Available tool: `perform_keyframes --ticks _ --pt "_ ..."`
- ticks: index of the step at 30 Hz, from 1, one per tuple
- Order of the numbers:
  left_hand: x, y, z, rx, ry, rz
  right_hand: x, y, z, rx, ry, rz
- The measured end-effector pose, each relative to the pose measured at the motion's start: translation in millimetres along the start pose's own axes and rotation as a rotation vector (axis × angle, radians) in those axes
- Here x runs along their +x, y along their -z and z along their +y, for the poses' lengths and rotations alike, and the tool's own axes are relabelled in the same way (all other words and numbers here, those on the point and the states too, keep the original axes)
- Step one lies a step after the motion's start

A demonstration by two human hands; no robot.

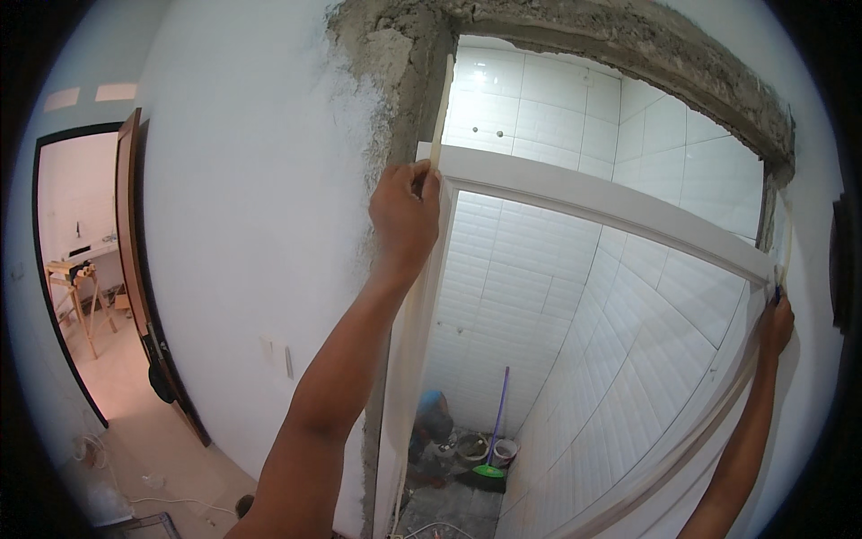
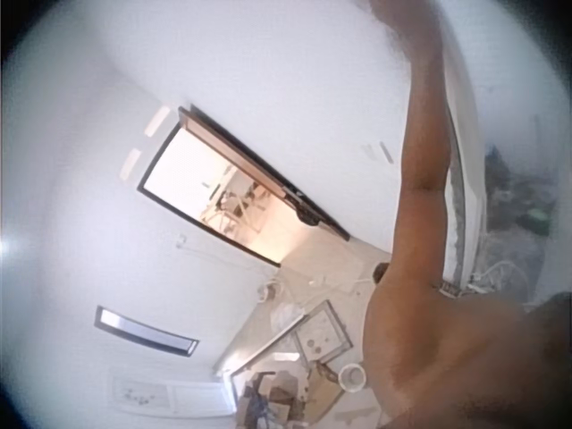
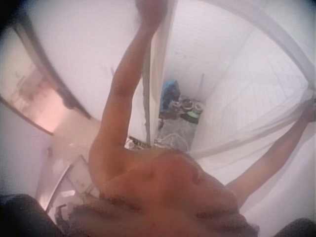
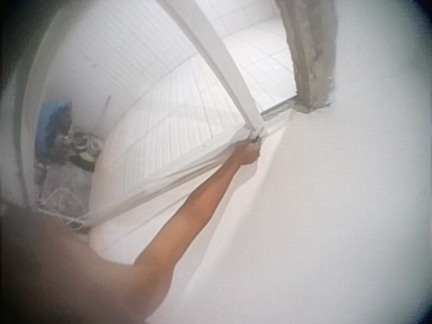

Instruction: The person positions a white door frame into a rough wall opening and uses a blue pen to mark the wall along the frame's edges. The person repeatedly lifts, aligns, and marks the frame to prepare for installation.

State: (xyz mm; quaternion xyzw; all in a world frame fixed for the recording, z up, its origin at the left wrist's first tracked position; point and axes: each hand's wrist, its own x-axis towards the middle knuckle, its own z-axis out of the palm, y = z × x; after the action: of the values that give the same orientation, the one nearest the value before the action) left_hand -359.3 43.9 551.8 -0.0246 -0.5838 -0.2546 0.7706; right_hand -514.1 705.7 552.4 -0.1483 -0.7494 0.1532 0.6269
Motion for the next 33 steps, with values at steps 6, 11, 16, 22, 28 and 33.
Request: perform_keyframes --ticks 6,11,16,22,28,33 --pt "0.4 4.3 -1.7 -0.026 0.033 -0.001 1.9 -8.7 11.2 -0.003 0.064 0.058" --pt "1.7 6.7 -2.3 -0.039 0.073 -0.025 3.6 -9.9 14.3 -0.007 0.006 0.008" --pt "3.1 7.2 -2.2 -0.029 0.082 -0.022 1.9 -4.3 7.3 -0.048 -0.023 0.012" --pt "4.5 7.2 -1.5 0.008 0.063 -0.037 -3.6 8.1 -8.7 -0.005 -0.048 0.014" --pt "4.2 8.8 -0.4 -0.036 0.116 -0.030 -2.7 12.1 -14.1 -0.030 -0.048 -0.038" --pt "3.1 10.0 -1.1 -0.033 0.123 -0.048 1.1 12.1 -11.7 -0.029 -0.037 -0.038"
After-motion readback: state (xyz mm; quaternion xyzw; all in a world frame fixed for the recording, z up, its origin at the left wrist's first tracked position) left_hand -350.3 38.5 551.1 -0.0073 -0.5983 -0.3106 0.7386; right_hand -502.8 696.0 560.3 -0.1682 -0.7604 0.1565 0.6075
